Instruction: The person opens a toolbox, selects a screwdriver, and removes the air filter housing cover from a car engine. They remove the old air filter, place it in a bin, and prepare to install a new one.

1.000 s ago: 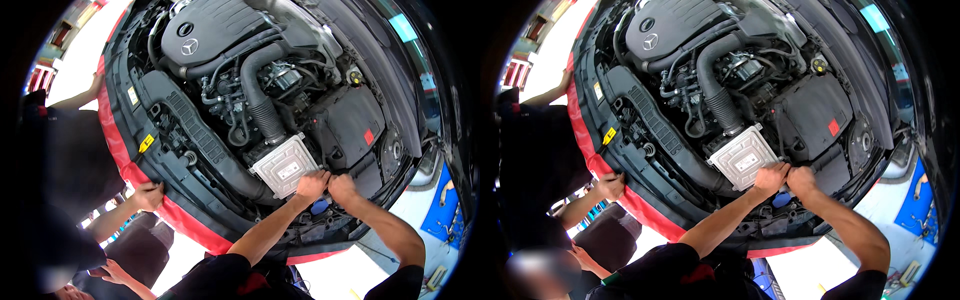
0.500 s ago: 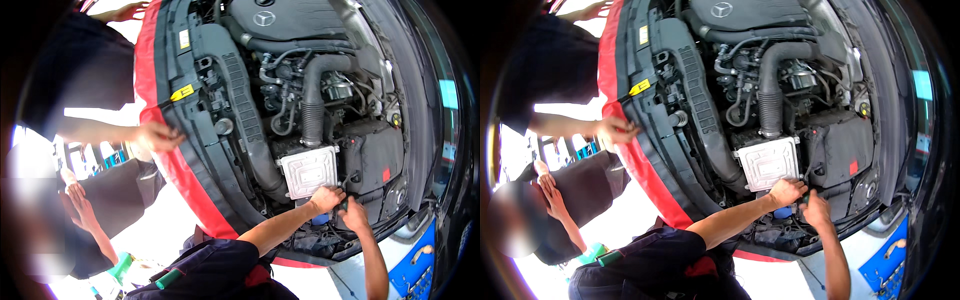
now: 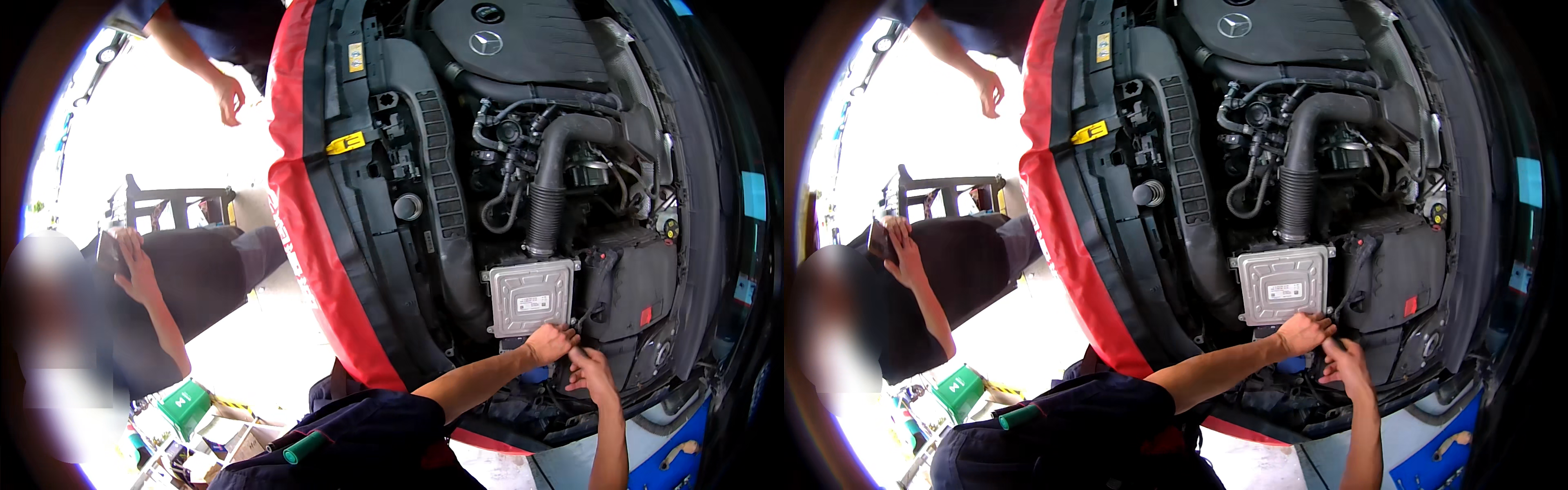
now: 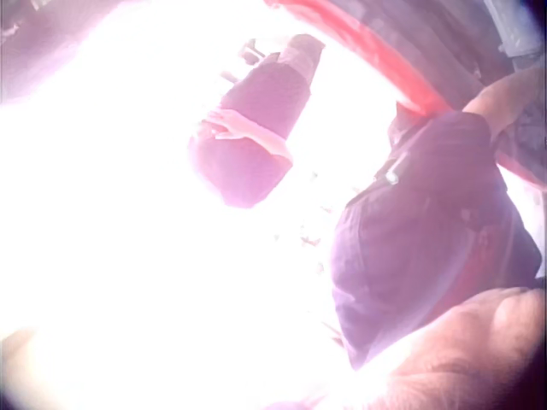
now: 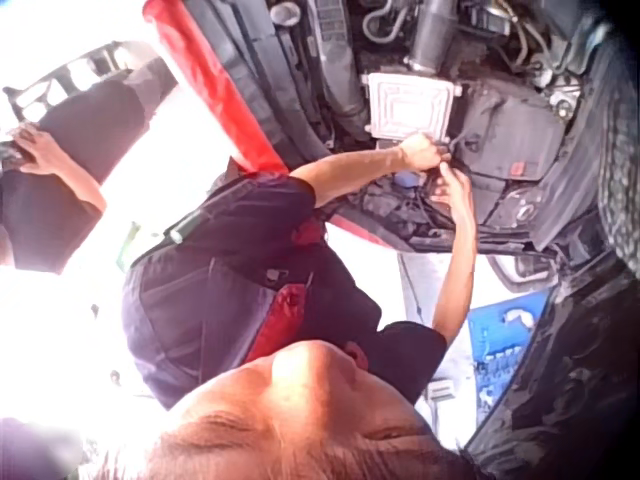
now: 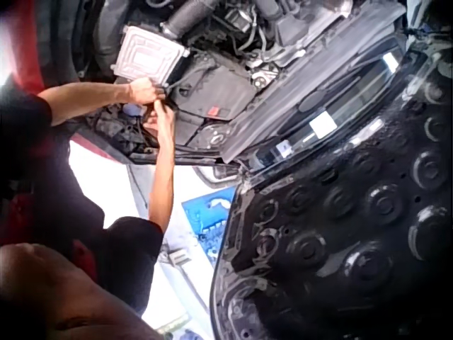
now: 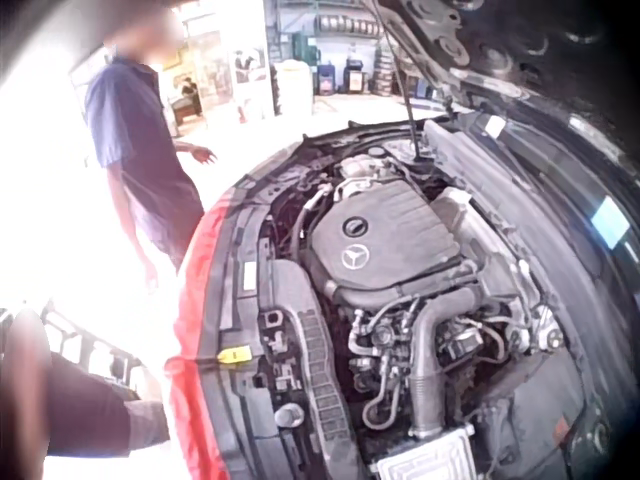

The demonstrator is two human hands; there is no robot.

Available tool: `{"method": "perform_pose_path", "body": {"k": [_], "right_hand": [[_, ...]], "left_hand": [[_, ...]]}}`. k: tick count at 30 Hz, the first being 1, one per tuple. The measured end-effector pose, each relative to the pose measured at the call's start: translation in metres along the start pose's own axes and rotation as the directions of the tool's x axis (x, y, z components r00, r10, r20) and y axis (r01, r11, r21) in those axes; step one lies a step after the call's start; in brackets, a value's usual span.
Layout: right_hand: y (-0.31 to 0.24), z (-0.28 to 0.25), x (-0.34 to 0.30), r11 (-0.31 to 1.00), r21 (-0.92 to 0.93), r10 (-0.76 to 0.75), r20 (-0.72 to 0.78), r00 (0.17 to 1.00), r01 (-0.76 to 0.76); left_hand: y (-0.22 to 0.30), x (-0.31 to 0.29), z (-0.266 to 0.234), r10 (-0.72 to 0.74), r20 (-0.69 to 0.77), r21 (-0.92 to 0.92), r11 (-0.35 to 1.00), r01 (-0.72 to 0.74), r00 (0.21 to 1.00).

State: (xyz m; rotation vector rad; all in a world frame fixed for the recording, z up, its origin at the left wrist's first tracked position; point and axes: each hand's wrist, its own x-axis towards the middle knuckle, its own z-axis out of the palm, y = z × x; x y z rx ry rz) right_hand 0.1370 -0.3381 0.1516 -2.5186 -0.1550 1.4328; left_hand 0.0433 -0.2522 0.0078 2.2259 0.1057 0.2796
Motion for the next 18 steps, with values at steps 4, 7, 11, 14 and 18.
{"method": "perform_pose_path", "body": {"k": [4, 7, 11, 14, 18], "right_hand": [[0.055, -0.001, 0.029, 0.952, 0.297, 0.077, 0.01, 0.997, -0.077], [0.006, 0.026, -0.018, 0.499, -0.833, -0.522, -0.069, 0.85, 0.238], [0.005, 0.014, -0.028, 0.771, -0.548, -0.478, -0.159, 0.864, 0.326], [-0.008, 0.017, -0.021, 0.978, 0.197, 0.109, -0.204, 0.973, -0.068], [0.018, 0.034, -0.011, 0.8, -0.574, -0.447, -0.372, 0.813, 0.177]], "left_hand": [[0.001, 0.003, 0.005, 0.003, 0.008, 0.021, 1.0, -0.003, 1.0], [-0.001, 0.0, 0.011, -0.01, -0.02, 0.008, 1.0, 0.01, 1.0], [-0.001, -0.001, 0.005, 0.011, -0.016, 0.0, 1.0, -0.011, 1.0], [0.001, 0.002, 0.007, -0.009, 0.018, 0.02, 1.0, 0.009, 1.0], [0.001, 0.003, 0.009, -0.031, 0.026, 0.022, 0.999, 0.03, 0.999]]}}
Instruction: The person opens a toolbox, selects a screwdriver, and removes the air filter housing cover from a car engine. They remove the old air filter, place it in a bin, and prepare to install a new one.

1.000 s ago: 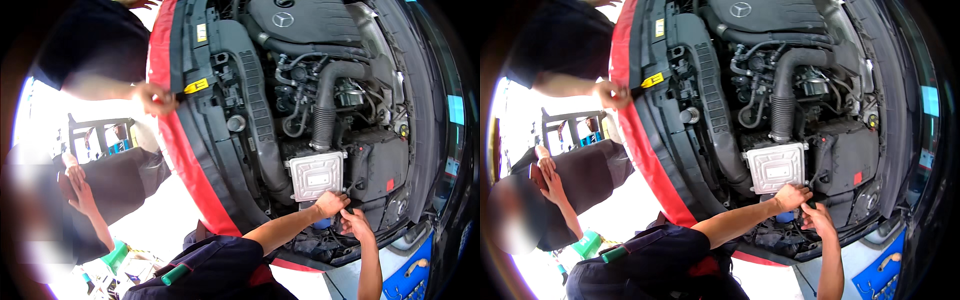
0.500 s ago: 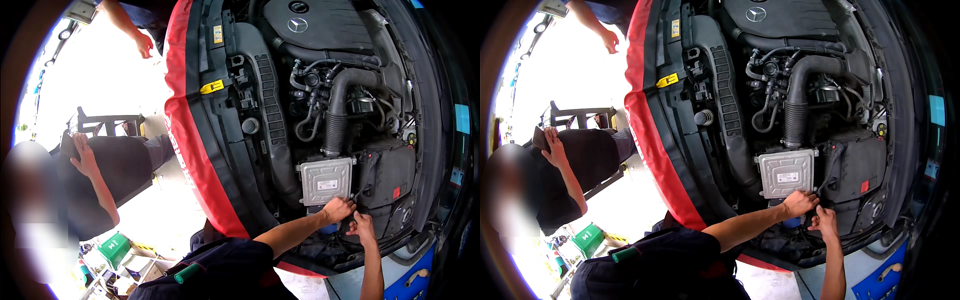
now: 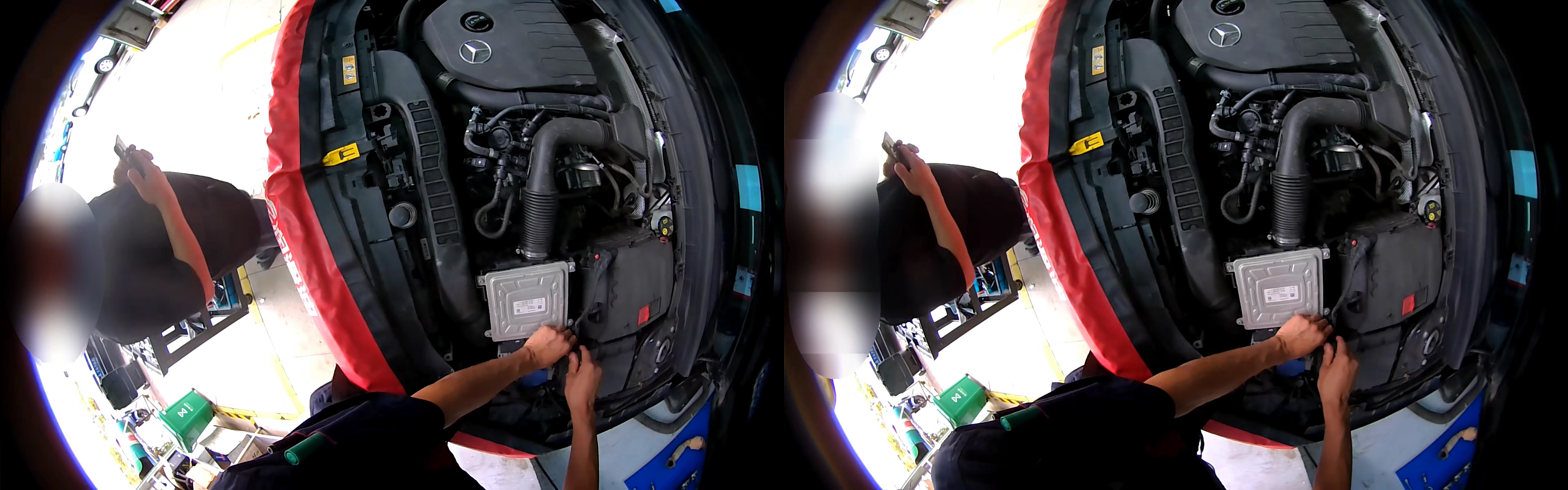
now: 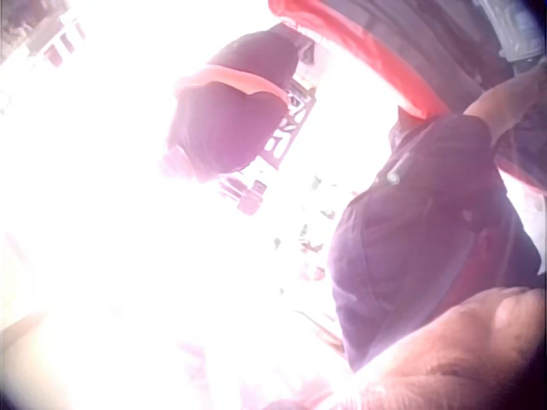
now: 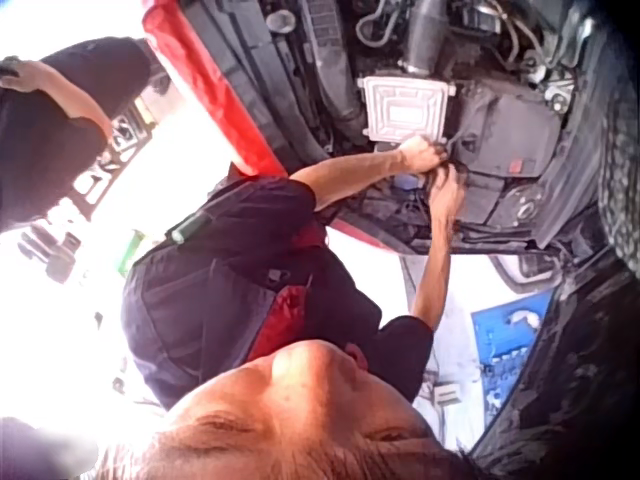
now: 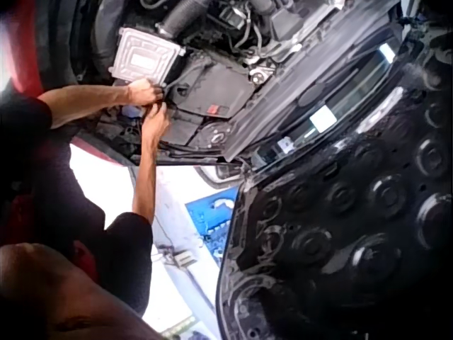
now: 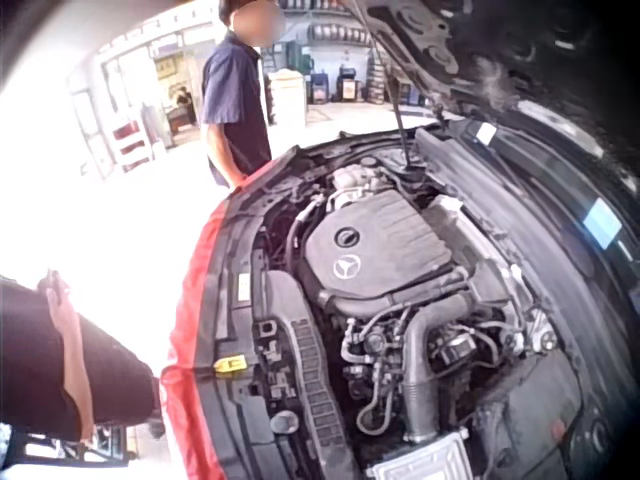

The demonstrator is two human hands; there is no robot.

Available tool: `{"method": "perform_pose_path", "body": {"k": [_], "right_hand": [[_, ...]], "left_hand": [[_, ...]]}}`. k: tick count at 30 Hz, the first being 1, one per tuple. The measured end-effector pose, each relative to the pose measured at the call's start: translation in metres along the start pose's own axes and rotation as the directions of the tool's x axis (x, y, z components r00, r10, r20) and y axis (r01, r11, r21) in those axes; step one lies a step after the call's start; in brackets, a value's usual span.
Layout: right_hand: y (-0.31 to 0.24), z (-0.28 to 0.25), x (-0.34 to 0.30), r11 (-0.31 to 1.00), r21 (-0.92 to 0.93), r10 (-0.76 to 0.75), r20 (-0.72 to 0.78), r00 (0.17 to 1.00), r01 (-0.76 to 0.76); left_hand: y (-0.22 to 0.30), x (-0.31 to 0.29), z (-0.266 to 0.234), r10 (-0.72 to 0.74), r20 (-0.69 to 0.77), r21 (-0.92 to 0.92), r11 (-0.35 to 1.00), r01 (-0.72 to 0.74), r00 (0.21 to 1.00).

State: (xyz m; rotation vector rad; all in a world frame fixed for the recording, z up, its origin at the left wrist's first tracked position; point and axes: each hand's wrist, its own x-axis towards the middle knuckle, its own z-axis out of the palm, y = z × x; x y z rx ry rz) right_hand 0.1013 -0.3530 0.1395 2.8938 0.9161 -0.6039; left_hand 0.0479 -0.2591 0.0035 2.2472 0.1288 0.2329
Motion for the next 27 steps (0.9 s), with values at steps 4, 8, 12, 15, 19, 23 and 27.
{"method": "perform_pose_path", "body": {"k": [4, 8, 12, 15, 19, 23, 27], "right_hand": [[0.005, -0.005, -0.017, 0.946, -0.156, -0.278, 0.057, 0.959, 0.283], [-0.022, -0.025, -0.009, 0.907, 0.403, 0.064, 0.147, 0.987, -0.119], [-0.026, 0.003, -0.015, 0.981, 0.194, 0.069, -0.182, 0.981, -0.033], [-0.023, -0.008, -0.016, 0.747, 0.524, 0.413, 0.118, 0.903, -0.41], [0.01, 0.018, -0.015, 0.946, 0.268, 0.174, 0.05, 0.983, -0.181], [-0.008, -0.015, -0.019, 0.992, 0.108, -0.065, 0.056, 0.996, 0.059], [-0.034, -0.033, -0.012, 0.948, 0.221, 0.222, 0.057, 0.973, -0.229]], "left_hand": [[-0.003, -0.003, -0.007, 0.037, -0.018, 0.003, 0.999, -0.037, 0.999], [0.0, 0.002, -0.01, 0.003, 0.083, 0.021, 1.0, -0.005, 0.997], [-0.002, -0.001, -0.005, 0.016, 0.049, -0.003, 1.0, -0.016, 0.999], [-0.001, 0.003, -0.003, 0.019, 0.04, 0.025, 0.999, -0.02, 0.999], [0.001, 0.002, -0.01, 0.023, 0.085, 0.025, 0.999, -0.026, 0.996], [-0.001, -0.003, -0.015, 0.039, 0.057, 0.006, 0.999, -0.039, 0.998], [-0.006, -0.004, -0.004, 0.048, 0.083, 0.038, 0.998, -0.051, 0.995]]}}
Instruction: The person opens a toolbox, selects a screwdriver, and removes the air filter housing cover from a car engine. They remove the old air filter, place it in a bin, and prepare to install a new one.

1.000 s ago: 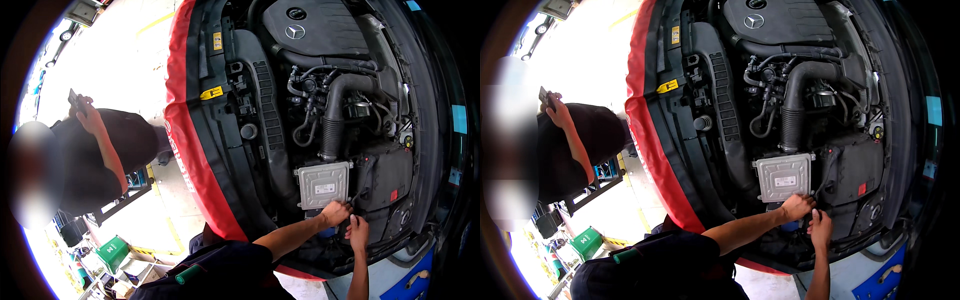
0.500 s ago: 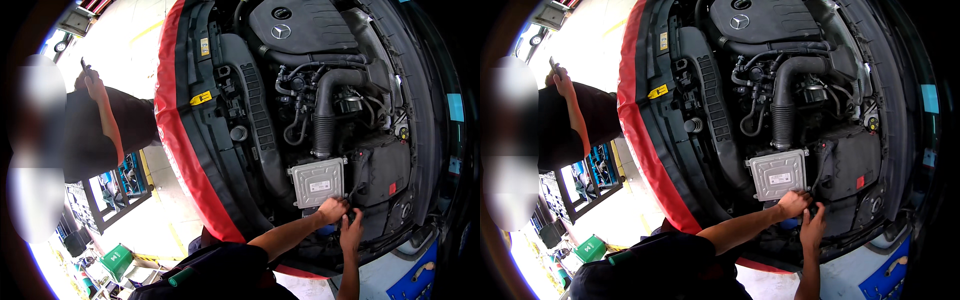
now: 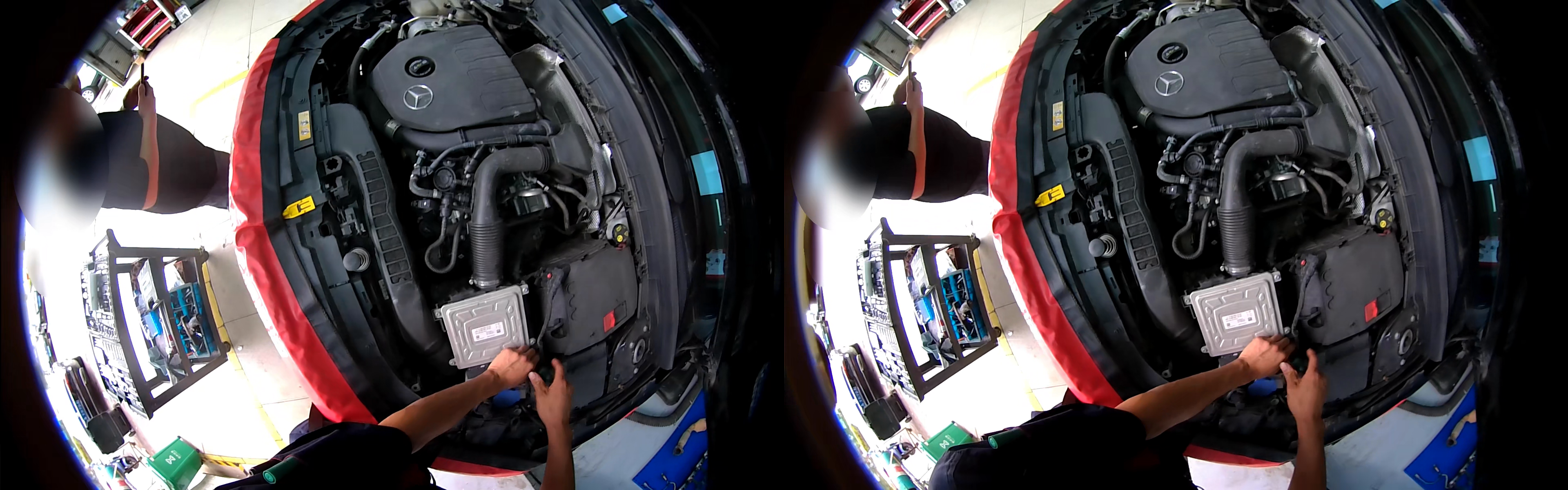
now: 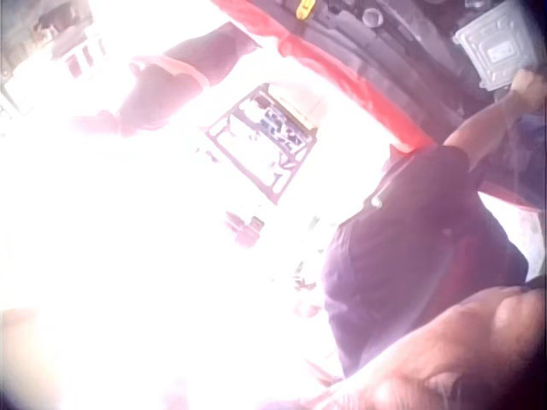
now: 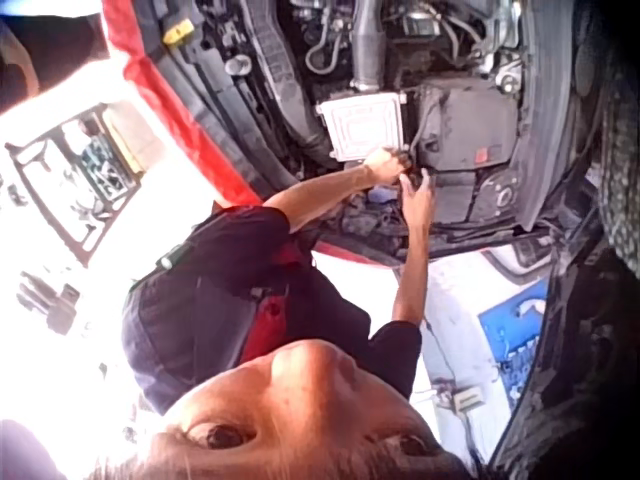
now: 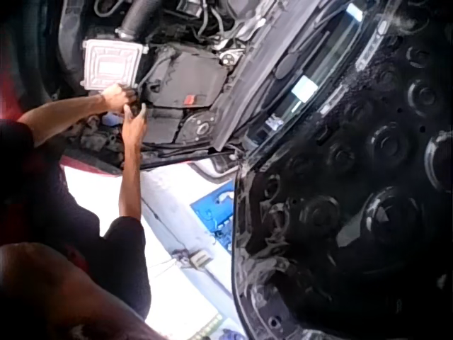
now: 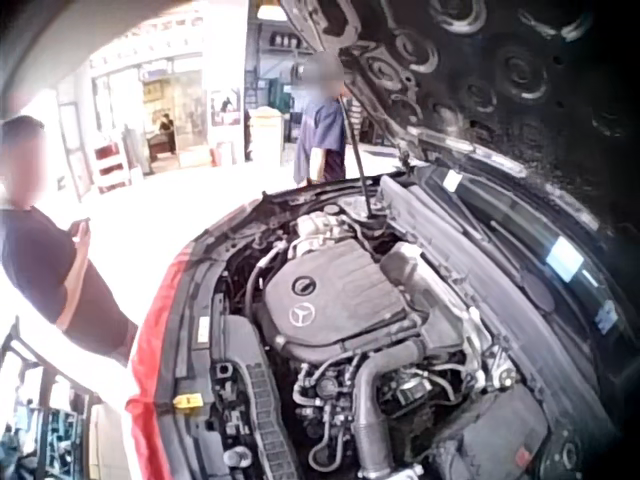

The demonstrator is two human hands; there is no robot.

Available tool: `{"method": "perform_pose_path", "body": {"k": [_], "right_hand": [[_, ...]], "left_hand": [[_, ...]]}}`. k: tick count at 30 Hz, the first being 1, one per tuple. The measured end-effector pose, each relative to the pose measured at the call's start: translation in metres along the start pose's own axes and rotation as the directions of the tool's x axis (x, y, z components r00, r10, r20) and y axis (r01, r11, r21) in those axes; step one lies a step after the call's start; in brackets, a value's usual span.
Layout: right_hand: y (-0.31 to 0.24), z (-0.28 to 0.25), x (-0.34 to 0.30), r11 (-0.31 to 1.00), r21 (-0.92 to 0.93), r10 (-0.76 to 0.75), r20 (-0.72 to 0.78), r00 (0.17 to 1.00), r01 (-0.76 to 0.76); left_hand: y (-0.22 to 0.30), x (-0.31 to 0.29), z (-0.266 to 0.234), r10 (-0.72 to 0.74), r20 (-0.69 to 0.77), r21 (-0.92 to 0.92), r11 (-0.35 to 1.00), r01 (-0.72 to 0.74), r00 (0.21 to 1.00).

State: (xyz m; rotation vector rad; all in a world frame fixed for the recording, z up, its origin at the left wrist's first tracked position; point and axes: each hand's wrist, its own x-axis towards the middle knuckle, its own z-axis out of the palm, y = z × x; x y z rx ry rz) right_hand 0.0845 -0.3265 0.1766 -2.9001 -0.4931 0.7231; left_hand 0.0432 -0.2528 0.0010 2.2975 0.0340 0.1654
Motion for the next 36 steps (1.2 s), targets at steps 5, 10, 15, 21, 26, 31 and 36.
{"method": "perform_pose_path", "body": {"k": [5, 10, 15, 21, 26, 31, 36], "right_hand": [[0.037, 0.019, 0.0, 0.946, -0.166, -0.289, -0.032, 0.957, 0.28], [0.032, 0.015, 0.001, 0.971, -0.056, -0.237, -0.05, 0.97, 0.234], [0.064, 0.047, 0.008, 0.968, 0.237, 0.062, 0.088, 0.994, -0.082], [0.023, 0.016, -0.016, 0.994, -0.043, -0.11, -0.15, 0.983, 0.104], [0.04, 0.035, -0.035, 0.991, 0.006, -0.127, -0.299, 0.946, 0.135], [0.043, 0.034, -0.036, 0.99, 0.08, -0.087, -0.335, 0.938, 0.12], [0.048, 0.042, -0.016, 0.988, 0.079, -0.098, -0.335, 0.937, 0.131]], "left_hand": [[0.008, 0.001, -0.004, -0.025, -0.004, -0.012, 1.0, 0.025, 1.0], [0.001, -0.005, -0.007, -0.004, 0.009, 0.016, 1.0, 0.003, 1.0], [0.007, 0.002, -0.005, 0.001, 0.025, -0.013, 1.0, 0.0, 1.0], [0.011, -0.024, -0.043, 0.077, -0.158, -0.112, 0.989, -0.095, 0.984], [0.023, -0.072, -0.085, -0.047, -0.077, -0.181, 0.983, 0.032, 0.996], [-0.026, -0.089, -0.089, -0.122, -0.018, -0.111, 0.987, 0.119, 0.992], [-0.026, -0.082, -0.096, -0.101, 0.082, -0.005, 0.995, 0.102, 0.991]]}}
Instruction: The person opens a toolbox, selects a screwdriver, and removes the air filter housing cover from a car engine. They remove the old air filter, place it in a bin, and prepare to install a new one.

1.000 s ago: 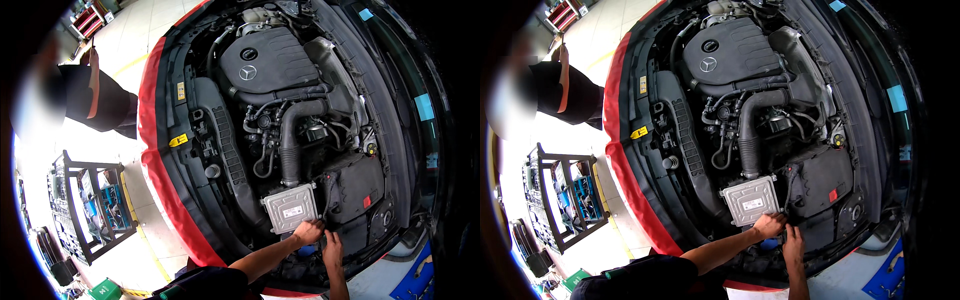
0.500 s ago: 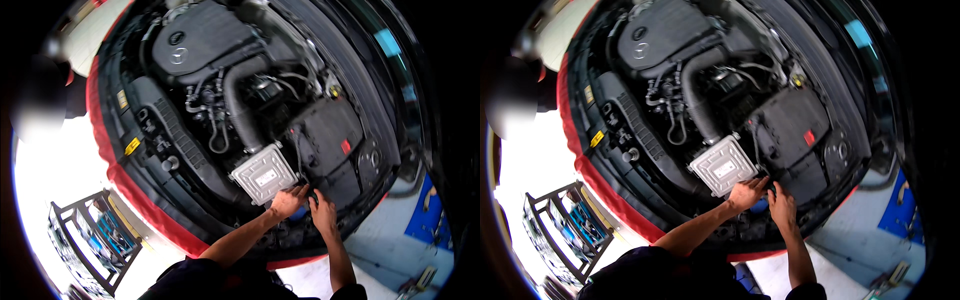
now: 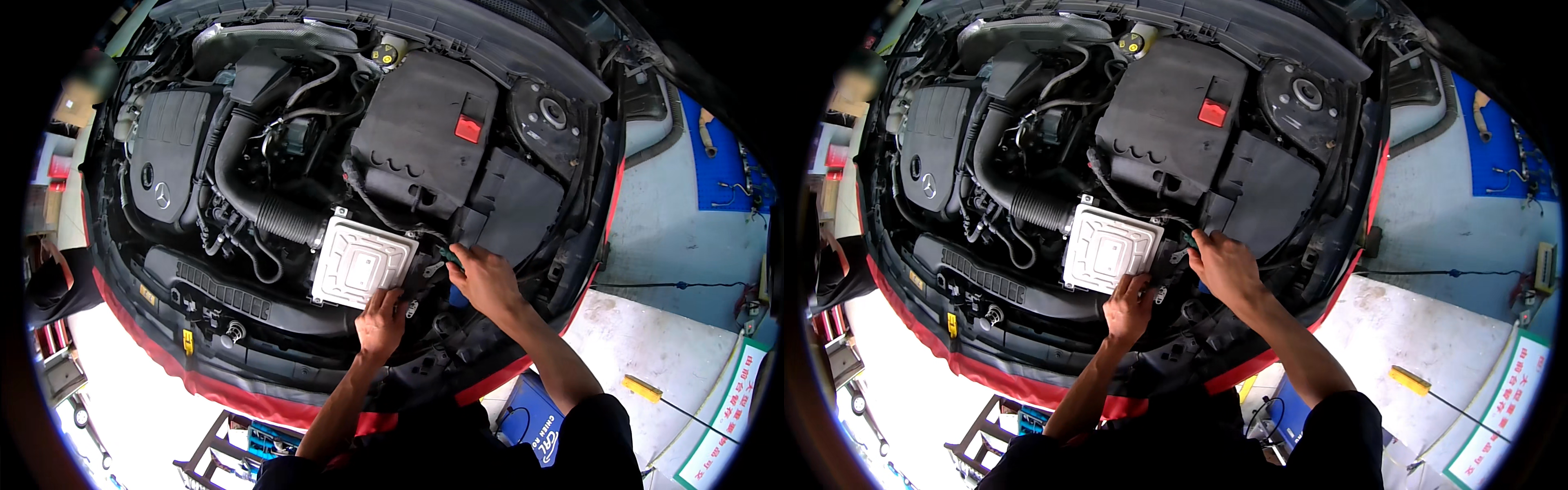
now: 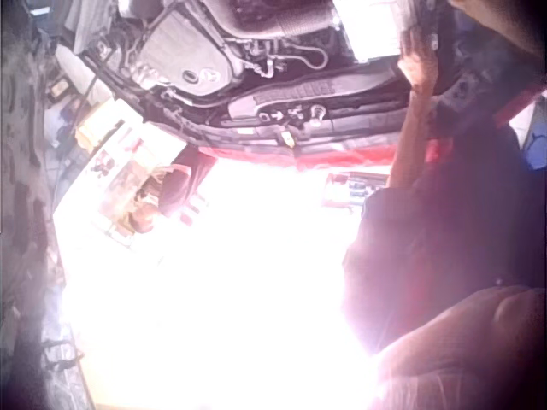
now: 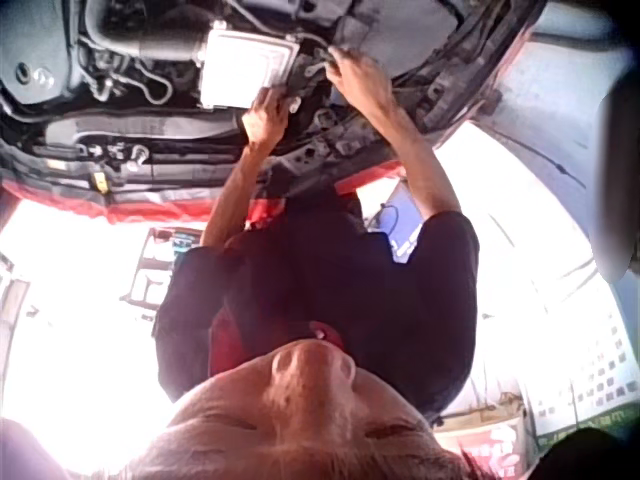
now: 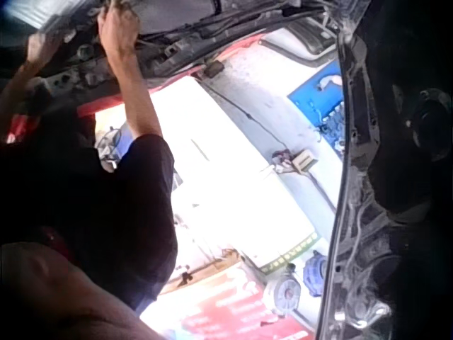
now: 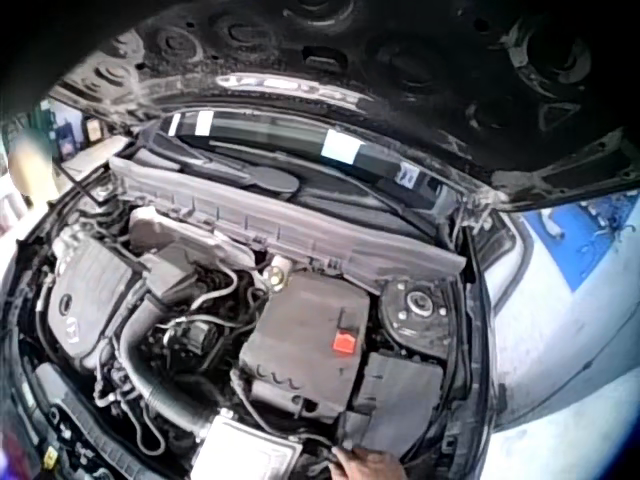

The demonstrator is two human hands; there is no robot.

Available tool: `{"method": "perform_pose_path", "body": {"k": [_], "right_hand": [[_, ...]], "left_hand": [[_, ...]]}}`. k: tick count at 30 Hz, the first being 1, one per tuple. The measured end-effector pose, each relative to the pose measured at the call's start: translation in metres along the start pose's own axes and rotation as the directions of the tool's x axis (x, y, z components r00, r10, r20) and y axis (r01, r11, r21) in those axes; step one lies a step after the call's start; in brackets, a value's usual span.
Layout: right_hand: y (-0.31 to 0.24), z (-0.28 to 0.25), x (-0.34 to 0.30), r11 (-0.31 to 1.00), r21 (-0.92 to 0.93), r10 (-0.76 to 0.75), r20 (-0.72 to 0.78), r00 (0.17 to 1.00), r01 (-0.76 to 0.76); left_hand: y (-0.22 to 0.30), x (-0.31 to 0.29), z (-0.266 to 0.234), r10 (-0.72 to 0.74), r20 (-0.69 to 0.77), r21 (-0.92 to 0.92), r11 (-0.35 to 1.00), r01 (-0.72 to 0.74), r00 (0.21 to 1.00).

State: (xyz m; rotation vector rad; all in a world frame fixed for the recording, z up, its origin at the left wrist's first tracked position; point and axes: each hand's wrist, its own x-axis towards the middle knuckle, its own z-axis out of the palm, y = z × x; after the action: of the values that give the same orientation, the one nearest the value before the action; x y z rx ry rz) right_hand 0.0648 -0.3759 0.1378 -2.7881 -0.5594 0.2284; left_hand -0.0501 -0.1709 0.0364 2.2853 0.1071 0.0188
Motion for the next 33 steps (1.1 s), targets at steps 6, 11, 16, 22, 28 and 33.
{"method": "perform_pose_path", "body": {"k": [6, 11, 16, 22, 28, 33], "right_hand": [[0.002, 0.006, 0.014, 0.998, -0.024, -0.05, 0.042, 0.998, 0.051], [-0.001, 0.003, 0.025, 0.995, -0.061, -0.071, 0.11, 0.991, 0.078], [-0.007, 0.001, 0.028, 0.988, -0.124, -0.069, 0.142, 0.987, 0.087], [-0.012, 0.001, 0.032, 0.992, -0.117, -0.033, 0.169, 0.985, 0.053], [-0.008, -0.01, 0.051, 0.993, -0.1, -0.023, 0.335, 0.942, 0.06], [-0.005, 0.002, 0.034, 0.862, -0.334, -0.332, 0.198, 0.922, 0.382]], "left_hand": [[0.002, 0.001, 0.0, 0.025, -0.032, 0.03, 0.999, -0.024, 0.999], [0.0, -0.001, 0.002, 0.003, -0.01, 0.039, 0.999, -0.003, 1.0], [-0.001, -0.001, 0.002, 0.015, -0.026, 0.033, 0.999, -0.014, 1.0], [-0.002, -0.002, 0.002, 0.029, -0.032, 0.023, 0.999, -0.029, 0.999], [0.008, 0.007, 0.008, -0.027, -0.043, -0.094, 0.995, 0.023, 0.999], [0.057, 0.075, 0.014, 0.062, -0.092, -0.228, 0.97, -0.082, 0.994]]}}
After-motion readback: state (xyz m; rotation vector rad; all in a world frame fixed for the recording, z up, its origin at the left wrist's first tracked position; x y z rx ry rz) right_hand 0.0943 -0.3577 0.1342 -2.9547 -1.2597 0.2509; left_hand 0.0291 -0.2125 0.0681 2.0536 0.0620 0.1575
